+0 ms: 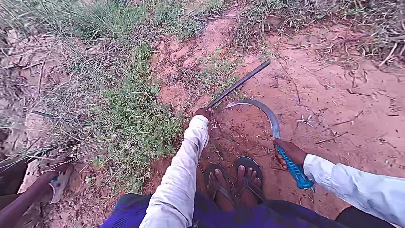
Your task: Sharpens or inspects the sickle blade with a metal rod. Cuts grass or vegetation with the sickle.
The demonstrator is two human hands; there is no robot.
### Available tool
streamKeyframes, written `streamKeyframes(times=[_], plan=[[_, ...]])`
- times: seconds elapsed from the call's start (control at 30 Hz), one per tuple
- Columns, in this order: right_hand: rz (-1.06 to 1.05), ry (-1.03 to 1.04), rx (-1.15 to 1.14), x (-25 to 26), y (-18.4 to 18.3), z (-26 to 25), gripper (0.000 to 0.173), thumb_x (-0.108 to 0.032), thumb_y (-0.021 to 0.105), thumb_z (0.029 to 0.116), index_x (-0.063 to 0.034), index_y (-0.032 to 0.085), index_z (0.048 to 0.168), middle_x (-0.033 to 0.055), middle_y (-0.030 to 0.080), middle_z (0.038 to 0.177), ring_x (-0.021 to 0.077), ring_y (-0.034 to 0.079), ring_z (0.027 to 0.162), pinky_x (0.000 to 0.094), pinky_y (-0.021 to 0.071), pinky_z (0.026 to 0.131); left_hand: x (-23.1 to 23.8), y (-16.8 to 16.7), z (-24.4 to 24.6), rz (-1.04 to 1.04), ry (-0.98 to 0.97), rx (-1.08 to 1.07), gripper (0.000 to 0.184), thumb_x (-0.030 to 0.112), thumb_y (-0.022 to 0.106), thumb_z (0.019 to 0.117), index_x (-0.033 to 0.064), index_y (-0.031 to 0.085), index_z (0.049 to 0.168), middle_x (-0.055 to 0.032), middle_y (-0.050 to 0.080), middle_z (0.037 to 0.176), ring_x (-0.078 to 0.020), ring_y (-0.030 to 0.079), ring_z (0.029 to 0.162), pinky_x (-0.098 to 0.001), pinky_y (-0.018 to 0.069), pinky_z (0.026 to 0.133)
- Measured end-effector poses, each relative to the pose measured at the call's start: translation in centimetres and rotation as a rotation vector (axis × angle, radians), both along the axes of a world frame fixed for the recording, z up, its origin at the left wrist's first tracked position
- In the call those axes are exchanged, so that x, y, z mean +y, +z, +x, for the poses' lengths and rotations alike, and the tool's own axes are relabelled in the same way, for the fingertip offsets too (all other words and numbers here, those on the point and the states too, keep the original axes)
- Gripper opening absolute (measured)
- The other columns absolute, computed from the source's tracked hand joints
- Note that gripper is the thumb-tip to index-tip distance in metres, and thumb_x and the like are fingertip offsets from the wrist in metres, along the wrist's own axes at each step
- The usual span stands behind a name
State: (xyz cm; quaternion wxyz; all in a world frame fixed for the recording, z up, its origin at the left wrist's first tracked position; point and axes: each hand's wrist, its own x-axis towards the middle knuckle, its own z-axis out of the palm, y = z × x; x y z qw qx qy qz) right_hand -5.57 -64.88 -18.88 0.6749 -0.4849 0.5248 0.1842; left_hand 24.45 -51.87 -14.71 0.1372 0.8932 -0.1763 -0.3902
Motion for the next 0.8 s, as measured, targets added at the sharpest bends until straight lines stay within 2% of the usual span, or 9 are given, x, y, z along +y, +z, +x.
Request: streamKeyframes(times=[0.13,0.2,0.27,0.33,0.4,0.47,0.6,0.7,0.8], plan=[[0.171,-0.326,-0.014,4.4,-0.2,2.2,0.044,-0.042,0.025,0.1139,-0.012,0.043,0.087,-0.0013,0.042,0.054,0.0116,0.045,0.041,0.027,0.0439,0.041,0.3,0.3,-1.8,0.06,-0.103,0.032,0.045,0.025,0.038,0.1145,-0.0053,0.053,0.145,-0.0271,0.056,0.146,-0.037,0.051,0.141,-0.051,0.0339,0.12],[0.171,-0.396,-0.018,6.1,-0.3,5.0,0.043,-0.043,0.028,0.1137,-0.0118,0.044,0.089,-0.0011,0.043,0.057,0.0115,0.046,0.042,0.0271,0.0453,0.043,0.1,0.0,-2.7,0.096,-0.146,0.023,0.047,0.027,0.037,0.1145,-0.0055,0.053,0.145,-0.0272,0.055,0.147,-0.0377,0.05,0.142,-0.0523,0.033,0.121],[0.146,-0.301,-0.013,7.2,-1.4,9.1,0.045,-0.044,0.028,0.1137,-0.0076,0.046,0.096,0.0002,0.044,0.063,0.0124,0.048,0.047,0.0288,0.0488,0.048,-0.3,0.4,-3.2,0.126,-0.169,0.028,0.047,0.028,0.037,0.1147,-0.0049,0.052,0.146,-0.0271,0.054,0.149,-0.0381,0.048,0.144,-0.0529,0.0323,0.121],[0.127,-0.148,-0.023,8.1,-2.6,13.2,0.051,-0.046,0.028,0.1135,-0.001,0.051,0.109,0.0028,0.048,0.07,0.0145,0.051,0.053,0.0317,0.0507,0.055,-0.3,0.9,-2.7,0.132,-0.168,0.037,0.047,0.027,0.036,0.1149,-0.0039,0.05,0.148,-0.0264,0.053,0.15,-0.0375,0.048,0.144,-0.0527,0.0319,0.121],[0.103,-0.06,-0.023,9.0,-2.6,15.3,0.053,-0.046,0.026,0.1137,0.0011,0.052,0.114,0.004,0.049,0.074,0.0145,0.053,0.056,0.0312,0.0513,0.058,0.0,1.0,-2.0,0.124,-0.152,0.046,0.047,0.026,0.036,0.1149,-0.0022,0.048,0.15,-0.0255,0.054,0.149,-0.0371,0.049,0.143,-0.0527,0.0323,0.121],[0.115,-0.005,0.0,8.7,-2.0,14.1,0.054,-0.046,0.024,0.1138,0.0008,0.051,0.118,0.0044,0.049,0.077,0.0152,0.053,0.059,0.032,0.0511,0.061,1.0,0.7,-1.6,0.135,-0.146,0.056,0.047,0.025,0.036,0.1149,-0.0015,0.047,0.151,-0.0256,0.054,0.149,-0.0372,0.049,0.144,-0.0524,0.0322,0.121],[0.028,0.072,0.051,4.6,-1.4,9.1,0.046,-0.047,0.031,0.1126,-0.0055,0.049,0.105,0.001,0.047,0.066,0.0128,0.052,0.049,0.0299,0.0517,0.05,1.7,0.1,-0.8,0.102,-0.15,0.06,0.046,0.025,0.037,0.1146,-0.003,0.049,0.149,-0.0263,0.056,0.147,-0.0377,0.05,0.142,-0.0523,0.0332,0.121],[-0.054,0.13,0.053,3.7,-3.6,9.4,0.048,-0.047,0.033,0.1125,-0.0031,0.051,0.113,0.0035,0.05,0.071,0.015,0.054,0.053,0.032,0.0521,0.053,0.8,0.1,-1.9,0.105,-0.179,0.064,0.046,0.027,0.036,0.1148,-0.0027,0.051,0.147,-0.025,0.056,0.147,-0.0368,0.049,0.143,-0.0529,0.0327,0.121],[-0.09,0.191,0.022,5.0,-5.3,10.9,0.051,-0.046,0.03,0.113,-0.0002,0.053,0.117,0.005,0.051,0.074,0.0162,0.056,0.055,0.0336,0.0535,0.057,0.1,1.1,-1.6,0.098,-0.154,0.051,0.046,0.026,0.035,0.115,-0.0015,0.05,0.148,-0.0243,0.055,0.149,-0.0359,0.049,0.144,-0.0522,0.0323,0.121]])
